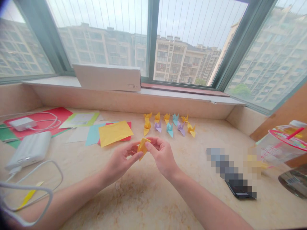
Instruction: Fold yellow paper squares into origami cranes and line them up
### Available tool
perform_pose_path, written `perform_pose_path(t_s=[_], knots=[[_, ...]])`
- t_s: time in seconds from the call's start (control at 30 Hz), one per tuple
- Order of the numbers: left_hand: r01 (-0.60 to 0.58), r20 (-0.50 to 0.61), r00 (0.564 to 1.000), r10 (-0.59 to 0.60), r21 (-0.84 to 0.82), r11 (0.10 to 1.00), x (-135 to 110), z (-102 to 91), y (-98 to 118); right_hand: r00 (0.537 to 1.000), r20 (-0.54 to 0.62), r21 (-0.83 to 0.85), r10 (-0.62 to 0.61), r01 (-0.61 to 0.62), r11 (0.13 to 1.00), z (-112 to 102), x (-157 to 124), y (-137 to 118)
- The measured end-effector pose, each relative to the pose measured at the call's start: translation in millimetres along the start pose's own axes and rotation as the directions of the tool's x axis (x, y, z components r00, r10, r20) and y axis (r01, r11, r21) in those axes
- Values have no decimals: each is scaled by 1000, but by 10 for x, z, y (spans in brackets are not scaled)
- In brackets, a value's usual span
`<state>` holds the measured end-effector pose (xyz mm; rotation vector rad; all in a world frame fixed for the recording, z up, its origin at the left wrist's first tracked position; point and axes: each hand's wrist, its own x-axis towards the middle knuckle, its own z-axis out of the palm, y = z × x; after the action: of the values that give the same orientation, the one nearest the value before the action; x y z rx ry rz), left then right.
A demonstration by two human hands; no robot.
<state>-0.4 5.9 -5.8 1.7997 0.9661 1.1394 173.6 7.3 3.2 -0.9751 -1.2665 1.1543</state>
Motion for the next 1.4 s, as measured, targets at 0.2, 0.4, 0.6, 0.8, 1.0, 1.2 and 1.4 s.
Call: perform_pose_path(t_s=[0.2, 0.4, 0.6, 0.8, 1.0, 1.2, 1.4], knots=[[44, -1, 999, -44, -93, 995, -7, 5, -14, 1000, 1, 27, 4, -4, 1000, 1, 1, 5], [16, 2, 1000, -16, -143, 990, -26, 6, 6, 999, -30, 39, -9, 10, 999, -26, 10, 25], [7, -35, 999, -11, -117, 993, -16, -8, 34, 999, -32, 50, 6, -5, 999, -15, 3, 8], [44, -66, 996, -55, -161, 986, 1, 10, 11, 1000, 12, 10, -23, 23, 1000, -8, -22, 47], [89, -36, 993, -110, -373, 924, 38, 2, -24, 997, 69, 25, -43, 42, 999, -17, -20, 72], [71, -50, 994, -101, -417, 906, 44, -6, -12, 995, 92, 56, -48, 43, 998, -18, -24, 98], [55, -63, 995, -76, -296, 954, 1, 21, 38, 992, 117, -43, -48, 54, 998, -20, -35, 71]])
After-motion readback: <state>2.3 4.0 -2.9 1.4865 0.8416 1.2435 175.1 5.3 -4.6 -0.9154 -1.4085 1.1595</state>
